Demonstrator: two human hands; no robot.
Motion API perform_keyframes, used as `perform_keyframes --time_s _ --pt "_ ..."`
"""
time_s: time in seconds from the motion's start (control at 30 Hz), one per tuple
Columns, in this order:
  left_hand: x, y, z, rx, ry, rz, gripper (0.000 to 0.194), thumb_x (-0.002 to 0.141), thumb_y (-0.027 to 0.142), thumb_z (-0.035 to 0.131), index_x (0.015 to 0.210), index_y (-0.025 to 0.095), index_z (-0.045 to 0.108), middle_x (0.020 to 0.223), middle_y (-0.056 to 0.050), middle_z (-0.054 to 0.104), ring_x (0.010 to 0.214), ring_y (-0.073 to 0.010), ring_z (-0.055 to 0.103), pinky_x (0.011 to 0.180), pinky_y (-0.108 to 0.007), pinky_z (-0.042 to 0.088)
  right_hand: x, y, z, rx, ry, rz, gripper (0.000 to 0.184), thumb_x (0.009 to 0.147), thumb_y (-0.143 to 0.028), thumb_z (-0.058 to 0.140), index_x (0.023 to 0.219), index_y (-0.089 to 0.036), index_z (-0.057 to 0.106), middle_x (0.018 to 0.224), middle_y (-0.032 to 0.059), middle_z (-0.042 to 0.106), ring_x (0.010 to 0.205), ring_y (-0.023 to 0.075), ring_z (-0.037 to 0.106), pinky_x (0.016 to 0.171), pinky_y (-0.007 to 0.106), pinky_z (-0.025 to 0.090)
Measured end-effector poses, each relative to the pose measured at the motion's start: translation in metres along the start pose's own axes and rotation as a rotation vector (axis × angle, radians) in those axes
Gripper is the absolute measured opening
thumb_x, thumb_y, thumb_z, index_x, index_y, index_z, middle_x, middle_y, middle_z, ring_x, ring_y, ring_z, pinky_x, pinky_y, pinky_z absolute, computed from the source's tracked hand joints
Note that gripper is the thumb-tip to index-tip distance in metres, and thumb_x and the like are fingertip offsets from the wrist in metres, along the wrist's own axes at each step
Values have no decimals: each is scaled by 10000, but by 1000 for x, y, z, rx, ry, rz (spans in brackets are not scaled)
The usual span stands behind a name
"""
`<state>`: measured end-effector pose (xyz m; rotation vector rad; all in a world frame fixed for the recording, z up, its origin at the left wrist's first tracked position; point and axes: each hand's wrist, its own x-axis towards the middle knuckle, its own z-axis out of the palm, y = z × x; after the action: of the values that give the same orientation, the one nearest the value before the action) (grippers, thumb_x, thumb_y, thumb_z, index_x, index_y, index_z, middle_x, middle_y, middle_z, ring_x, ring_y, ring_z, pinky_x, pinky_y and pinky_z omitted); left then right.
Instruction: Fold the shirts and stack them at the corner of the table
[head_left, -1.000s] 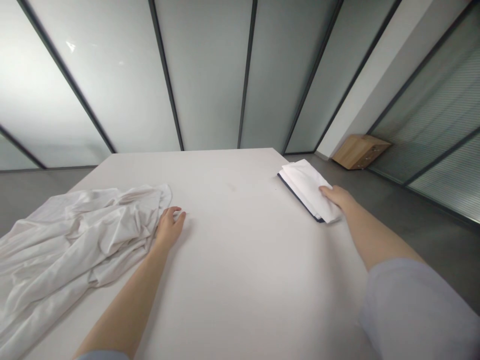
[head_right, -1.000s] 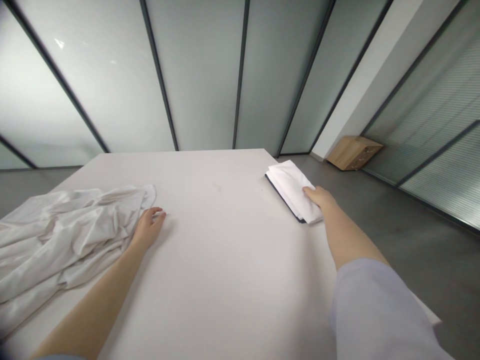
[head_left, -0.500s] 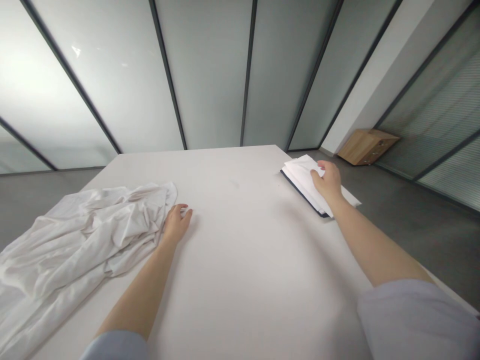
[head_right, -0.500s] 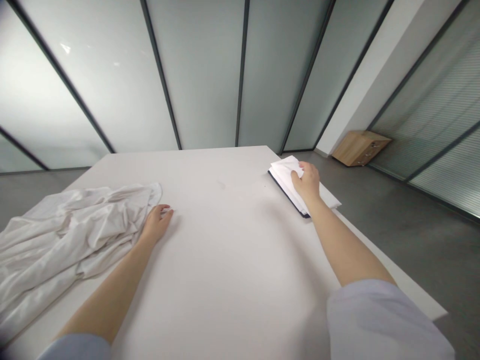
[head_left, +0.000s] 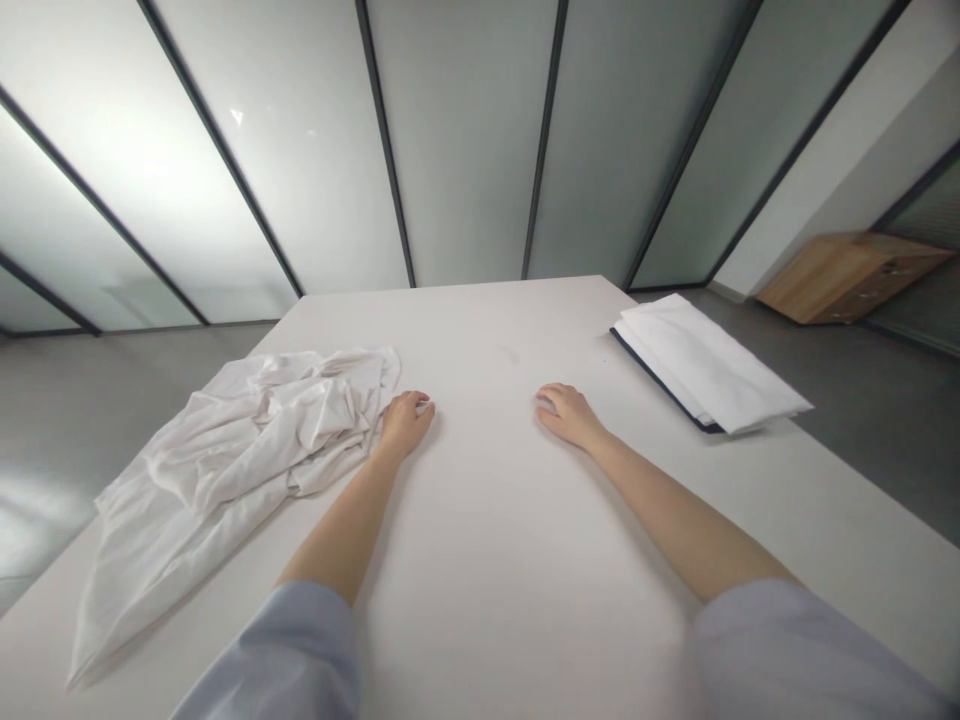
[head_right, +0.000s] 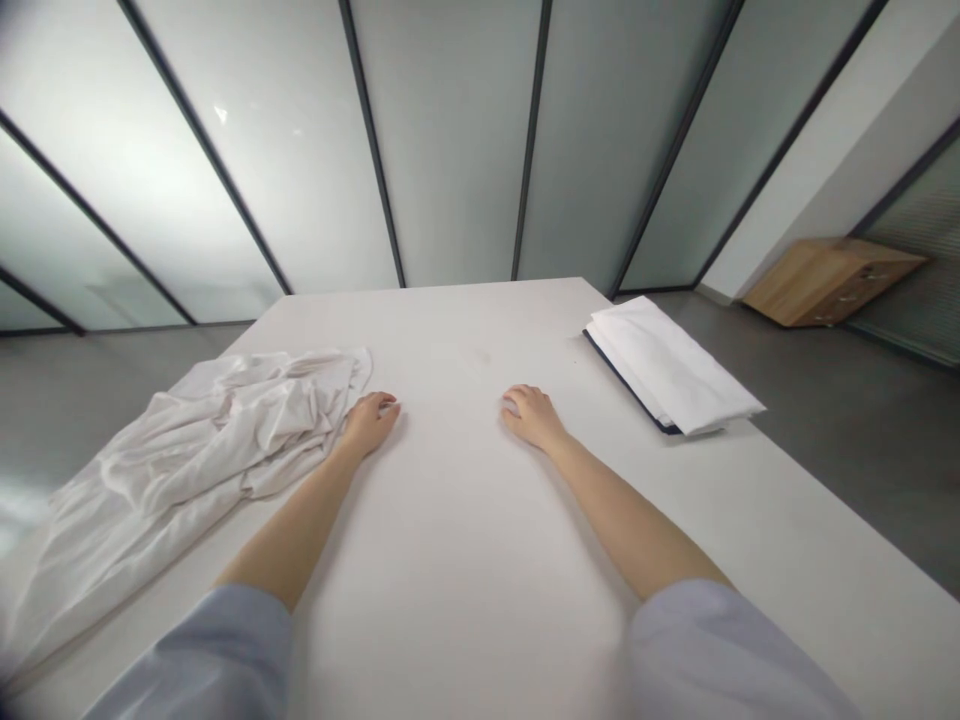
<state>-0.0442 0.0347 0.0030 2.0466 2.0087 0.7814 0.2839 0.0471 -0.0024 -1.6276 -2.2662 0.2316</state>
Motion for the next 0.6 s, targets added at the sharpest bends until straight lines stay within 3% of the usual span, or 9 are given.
perform_keyframes --time_s 0.6 --pt "-4 2 -1 71 -31 45 248 843 317 551 1024 223 691 1117 -97 673 1046 -275 609 921 -390 459 0 6 -7 51 -27 -6 289 851 -265 542 1103 -217 674 1313 89 603 1218 254 520 1057 382 369"
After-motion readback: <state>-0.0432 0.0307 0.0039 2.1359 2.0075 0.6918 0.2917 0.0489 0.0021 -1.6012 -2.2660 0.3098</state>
